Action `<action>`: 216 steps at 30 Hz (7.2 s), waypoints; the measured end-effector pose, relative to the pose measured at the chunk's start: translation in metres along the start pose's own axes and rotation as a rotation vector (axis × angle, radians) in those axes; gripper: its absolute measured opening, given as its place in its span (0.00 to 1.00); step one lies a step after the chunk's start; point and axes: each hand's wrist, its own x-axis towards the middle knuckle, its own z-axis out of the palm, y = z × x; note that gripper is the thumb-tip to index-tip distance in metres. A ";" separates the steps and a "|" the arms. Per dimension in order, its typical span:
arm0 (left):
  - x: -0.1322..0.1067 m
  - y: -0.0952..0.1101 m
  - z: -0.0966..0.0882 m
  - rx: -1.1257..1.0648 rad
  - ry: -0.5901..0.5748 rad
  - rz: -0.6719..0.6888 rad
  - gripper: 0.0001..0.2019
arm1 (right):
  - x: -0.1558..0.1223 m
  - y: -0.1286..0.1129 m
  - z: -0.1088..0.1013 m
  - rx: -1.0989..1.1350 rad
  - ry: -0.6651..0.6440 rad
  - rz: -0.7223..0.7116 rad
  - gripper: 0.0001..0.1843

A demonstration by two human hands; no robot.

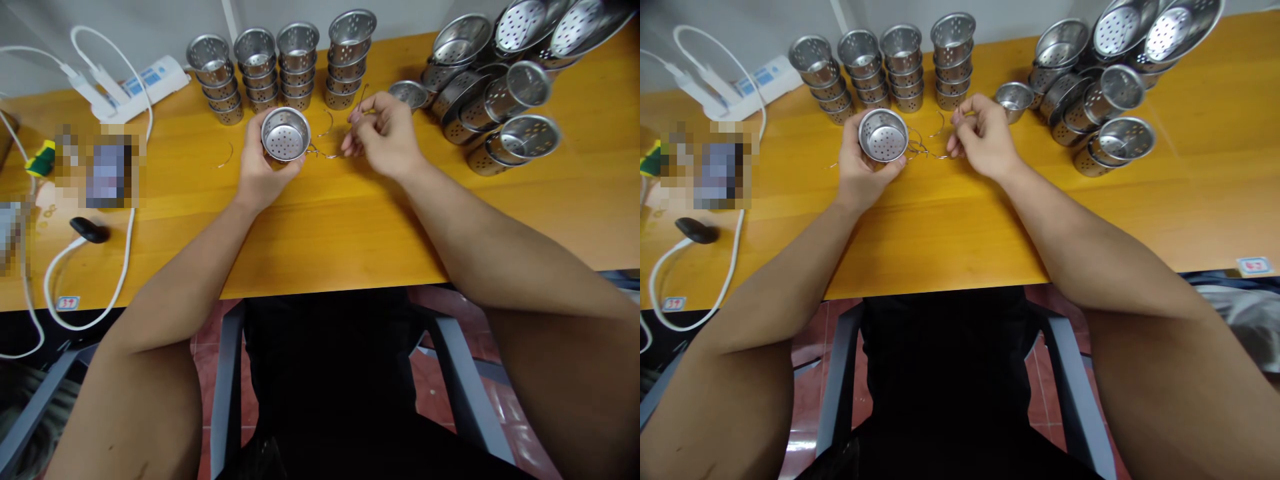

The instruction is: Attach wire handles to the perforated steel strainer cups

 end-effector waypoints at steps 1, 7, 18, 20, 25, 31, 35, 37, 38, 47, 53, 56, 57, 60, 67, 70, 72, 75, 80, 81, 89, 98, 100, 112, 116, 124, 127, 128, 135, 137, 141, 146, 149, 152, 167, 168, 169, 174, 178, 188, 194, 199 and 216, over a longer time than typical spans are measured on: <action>0.000 -0.004 0.001 -0.005 -0.008 0.025 0.54 | 0.002 0.002 0.001 0.013 0.003 -0.011 0.43; -0.001 -0.007 0.004 -0.030 -0.016 0.052 0.57 | 0.011 0.014 -0.002 -0.117 0.108 -0.210 0.47; -0.002 0.006 0.004 -0.120 0.004 0.043 0.44 | 0.010 0.026 0.000 -0.026 -0.029 -0.166 0.48; -0.003 0.014 0.003 -0.240 -0.026 0.027 0.40 | 0.010 0.024 -0.001 -0.050 -0.014 -0.181 0.47; -0.008 0.031 0.003 -0.317 -0.107 -0.095 0.40 | 0.008 0.016 -0.001 -0.040 0.058 -0.191 0.44; -0.005 0.012 0.008 -0.235 -0.020 0.083 0.43 | 0.004 0.008 0.000 -0.081 0.079 -0.209 0.43; -0.004 0.008 0.005 -0.157 -0.093 0.004 0.46 | -0.003 0.000 0.005 -0.109 -0.008 -0.221 0.38; -0.006 0.014 0.004 -0.176 -0.127 -0.009 0.46 | -0.008 -0.005 0.009 -0.099 -0.068 -0.230 0.34; -0.006 0.017 0.003 -0.188 -0.139 -0.004 0.45 | -0.010 -0.008 0.011 -0.097 -0.096 -0.239 0.32; -0.008 0.032 0.001 -0.195 -0.175 0.032 0.44 | -0.021 -0.021 0.017 -0.209 -0.202 -0.295 0.28; -0.007 0.051 0.001 -0.117 -0.187 -0.019 0.39 | -0.028 -0.029 0.022 -0.354 -0.112 -0.349 0.25; -0.005 0.055 0.002 -0.092 -0.214 0.015 0.40 | -0.031 -0.034 0.024 -0.386 -0.072 -0.327 0.24; -0.005 0.056 0.002 -0.081 -0.221 0.026 0.41 | -0.031 -0.036 0.025 -0.388 -0.062 -0.325 0.24; -0.007 0.060 0.002 -0.083 -0.236 0.096 0.42 | -0.034 -0.040 0.026 -0.384 -0.047 -0.312 0.24; -0.009 0.062 -0.003 -0.032 -0.254 0.047 0.46 | -0.032 -0.031 0.031 -0.271 -0.055 -0.248 0.26; -0.010 0.050 -0.001 -0.071 -0.158 0.036 0.50 | -0.027 -0.019 0.028 -0.229 -0.027 -0.220 0.29; -0.009 0.036 0.004 -0.148 -0.097 0.008 0.53 | -0.022 -0.014 0.023 -0.265 -0.002 -0.229 0.28; -0.006 0.012 0.011 -0.306 -0.070 -0.068 0.56 | -0.018 -0.011 0.017 -0.355 0.025 -0.269 0.26; -0.001 -0.004 0.011 -0.545 -0.125 -0.088 0.57 | -0.018 -0.014 0.015 -0.350 0.024 -0.217 0.25; -0.001 -0.003 0.010 -0.571 -0.122 -0.068 0.56 | -0.019 -0.014 0.015 -0.343 0.016 -0.208 0.25; -0.002 -0.022 0.017 -0.398 -0.049 0.009 0.62 | -0.018 -0.010 0.018 -0.257 -0.019 -0.192 0.31; -0.006 0.014 0.004 -0.247 -0.070 -0.008 0.51 | -0.011 -0.001 0.016 -0.177 0.023 -0.289 0.40; -0.007 0.022 0.004 -0.252 -0.065 0.000 0.50 | -0.011 0.001 0.015 -0.196 0.048 -0.331 0.41; -0.005 0.021 0.004 -0.036 -0.085 0.089 0.52 | -0.018 -0.020 0.023 -0.080 -0.007 -0.244 0.41; -0.006 0.020 0.006 -0.037 -0.066 0.123 0.55 | -0.022 -0.026 0.023 -0.121 -0.017 -0.251 0.41; -0.004 0.030 0.007 -0.147 -0.083 0.071 0.59 | -0.021 -0.021 0.023 -0.146 -0.017 -0.251 0.45; -0.007 0.038 0.006 -0.170 -0.093 0.024 0.57 | -0.023 -0.027 0.026 -0.094 0.012 -0.222 0.45; -0.008 0.039 0.006 -0.171 -0.092 0.022 0.56 | -0.024 -0.029 0.027 -0.076 0.025 -0.215 0.45; -0.009 0.021 0.012 -0.193 -0.061 0.056 0.54 | -0.024 -0.029 0.031 -0.101 0.065 -0.265 0.44; -0.008 0.021 0.012 -0.224 -0.078 0.034 0.54 | -0.023 -0.027 0.029 -0.125 0.067 -0.262 0.44; -0.006 0.027 0.012 -0.274 -0.064 -0.071 0.52 | -0.021 -0.024 0.027 -0.131 0.066 -0.262 0.44; -0.009 0.020 0.020 -0.367 -0.067 -0.162 0.50 | -0.022 -0.021 0.026 -0.107 0.059 -0.220 0.41; -0.011 0.015 0.025 -0.421 -0.076 -0.242 0.47 | -0.020 -0.018 0.024 -0.091 0.077 -0.221 0.43; -0.010 0.016 0.027 -0.417 -0.068 -0.277 0.49 | -0.018 -0.015 0.022 -0.083 0.082 -0.238 0.43; -0.018 0.022 0.025 -0.189 -0.193 -0.008 0.57 | -0.040 -0.046 0.029 -0.218 0.015 -0.241 0.22; -0.018 0.025 0.025 -0.189 -0.205 -0.016 0.57 | -0.040 -0.046 0.029 -0.230 0.010 -0.225 0.22; -0.019 0.028 0.024 -0.191 -0.216 -0.024 0.56 | -0.040 -0.046 0.029 -0.245 0.007 -0.213 0.23; -0.019 0.039 0.023 -0.191 -0.242 -0.017 0.56 | -0.042 -0.050 0.032 -0.280 0.005 -0.197 0.25; -0.018 0.043 0.024 -0.161 -0.247 -0.023 0.60 | -0.044 -0.054 0.033 -0.287 0.012 -0.206 0.25; -0.017 0.048 0.023 -0.128 -0.262 0.003 0.60 | -0.048 -0.061 0.043 -0.297 0.073 -0.194 0.20; -0.022 0.052 0.023 -0.196 -0.273 0.152 0.55 | -0.047 -0.062 0.043 -0.137 -0.009 -0.301 0.18; -0.023 0.042 0.018 -0.330 -0.307 0.161 0.45 | -0.044 -0.067 0.032 0.079 -0.366 -0.334 0.24; -0.024 0.034 0.020 -0.182 -0.297 0.051 0.45 | -0.045 -0.072 0.039 0.227 -0.366 -0.149 0.33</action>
